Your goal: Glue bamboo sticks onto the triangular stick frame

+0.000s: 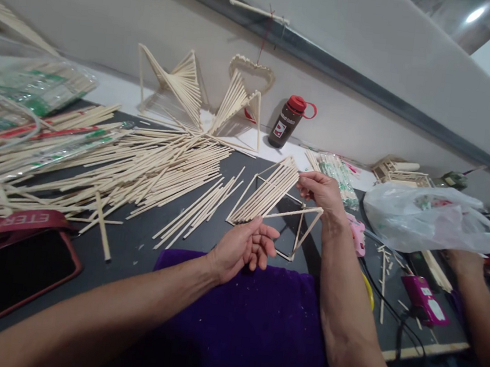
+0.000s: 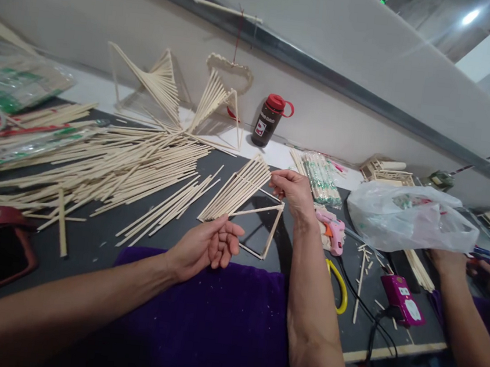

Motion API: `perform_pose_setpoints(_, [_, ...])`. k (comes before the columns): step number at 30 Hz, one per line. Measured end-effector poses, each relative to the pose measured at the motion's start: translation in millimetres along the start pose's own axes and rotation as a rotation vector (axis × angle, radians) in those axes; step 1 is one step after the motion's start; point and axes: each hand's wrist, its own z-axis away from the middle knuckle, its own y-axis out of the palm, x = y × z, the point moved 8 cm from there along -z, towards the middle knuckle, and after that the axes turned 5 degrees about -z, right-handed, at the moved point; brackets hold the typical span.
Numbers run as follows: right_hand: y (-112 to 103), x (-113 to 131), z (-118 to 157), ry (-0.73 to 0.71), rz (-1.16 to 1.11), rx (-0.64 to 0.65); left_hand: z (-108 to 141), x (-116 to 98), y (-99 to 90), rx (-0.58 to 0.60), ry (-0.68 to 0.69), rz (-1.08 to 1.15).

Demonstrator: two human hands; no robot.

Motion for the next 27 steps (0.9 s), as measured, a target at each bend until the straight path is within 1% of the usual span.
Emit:
perform_pose_setpoints(8, [-1.5, -0.6, -0.4, 0.008, 0.000, 0.001, 1.4, -0.3, -0.4, -0.006, -0.010, 0.045])
perform_pose_setpoints(18, [0.2, -2.4, 0.4, 0.016, -0.024, 0.016, 0.0, 0.8, -2.4, -0.014, -0.004, 0.036])
perform_pose_setpoints(27, [0.2, -2.7, -1.5, 0.015, -0.019, 0.020, -0.2, 0.1, -0.5, -0.020, -0.012, -0.009])
